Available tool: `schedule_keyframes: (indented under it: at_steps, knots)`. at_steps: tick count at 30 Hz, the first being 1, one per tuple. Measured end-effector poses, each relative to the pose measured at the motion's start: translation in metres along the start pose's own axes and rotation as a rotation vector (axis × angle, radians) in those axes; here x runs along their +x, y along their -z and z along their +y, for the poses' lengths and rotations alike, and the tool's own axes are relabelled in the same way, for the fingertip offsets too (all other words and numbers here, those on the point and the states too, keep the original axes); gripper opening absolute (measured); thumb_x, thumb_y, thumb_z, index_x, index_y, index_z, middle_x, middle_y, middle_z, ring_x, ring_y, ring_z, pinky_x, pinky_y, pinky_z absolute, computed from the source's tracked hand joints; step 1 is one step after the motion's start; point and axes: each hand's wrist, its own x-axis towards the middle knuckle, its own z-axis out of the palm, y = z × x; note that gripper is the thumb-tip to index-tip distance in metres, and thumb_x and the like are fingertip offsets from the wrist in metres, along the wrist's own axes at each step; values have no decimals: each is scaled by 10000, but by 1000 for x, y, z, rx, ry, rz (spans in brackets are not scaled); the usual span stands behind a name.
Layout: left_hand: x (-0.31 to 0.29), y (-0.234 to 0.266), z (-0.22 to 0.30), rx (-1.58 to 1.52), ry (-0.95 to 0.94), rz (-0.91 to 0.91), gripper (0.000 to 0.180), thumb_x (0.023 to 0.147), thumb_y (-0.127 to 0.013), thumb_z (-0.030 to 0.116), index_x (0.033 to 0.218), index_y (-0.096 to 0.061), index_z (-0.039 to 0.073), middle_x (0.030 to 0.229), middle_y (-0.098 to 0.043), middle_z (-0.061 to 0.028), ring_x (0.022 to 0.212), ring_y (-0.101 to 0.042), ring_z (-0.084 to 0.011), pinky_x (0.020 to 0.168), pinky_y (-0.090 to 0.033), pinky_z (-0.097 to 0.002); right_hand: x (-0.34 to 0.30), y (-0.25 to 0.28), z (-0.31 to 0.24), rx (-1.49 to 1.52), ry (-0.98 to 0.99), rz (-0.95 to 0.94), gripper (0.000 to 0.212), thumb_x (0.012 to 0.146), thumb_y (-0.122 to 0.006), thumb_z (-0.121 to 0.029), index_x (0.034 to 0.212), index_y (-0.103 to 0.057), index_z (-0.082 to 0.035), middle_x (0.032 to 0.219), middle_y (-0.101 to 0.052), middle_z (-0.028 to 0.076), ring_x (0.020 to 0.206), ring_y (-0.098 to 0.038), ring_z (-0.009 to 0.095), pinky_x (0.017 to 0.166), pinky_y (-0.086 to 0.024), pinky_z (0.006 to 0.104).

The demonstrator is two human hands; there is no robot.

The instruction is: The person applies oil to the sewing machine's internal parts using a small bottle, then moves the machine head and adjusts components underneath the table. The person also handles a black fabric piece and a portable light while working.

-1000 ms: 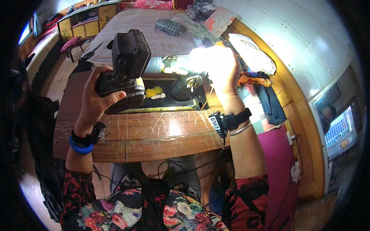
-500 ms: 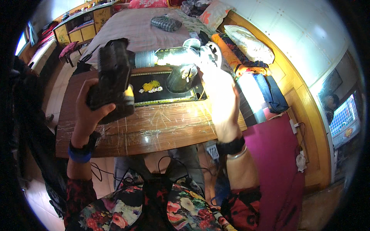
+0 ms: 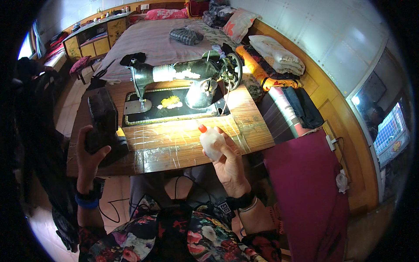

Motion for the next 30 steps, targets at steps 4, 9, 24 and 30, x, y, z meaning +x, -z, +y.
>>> schedule_keyframes:
  at_steps: [4,9,24,30]
  knots:
    - [7,-7,9,-16,-114,1,614,720,-828,-14,1252,-538,89,1082,-601,-56,988,-636,-167,849,-539,-315,10,-5,-9,26,113,12,447,941,-617,-178,1381,-593,-98,1333,-600,57,1156,-585,208,837,-530,375]
    - [39,-41,32,-61,-269,-72,608,718,-857,8,1236,-547,81,1071,-622,-68,987,-643,-163,854,-537,-314,57,-9,-48,104,181,-268,456,1056,-468,-188,1461,-459,21,1467,-520,139,1368,-485,261,1186,-361,386]
    - [107,-135,15,-201,-311,-398,567,753,-916,124,1155,-521,63,1001,-649,-54,899,-633,-119,805,-528,-273,176,-46,-144,-752,745,28,209,916,-688,20,1120,-653,-5,1073,-739,108,957,-713,189,845,-584,322]
    - [99,-124,-1,-243,-185,-397,585,763,-900,105,1184,-495,67,1041,-646,-79,939,-652,-136,806,-559,-297,209,-46,-144,-1207,1018,67,187,830,-809,-93,981,-698,-82,941,-763,62,822,-733,166,765,-599,303]
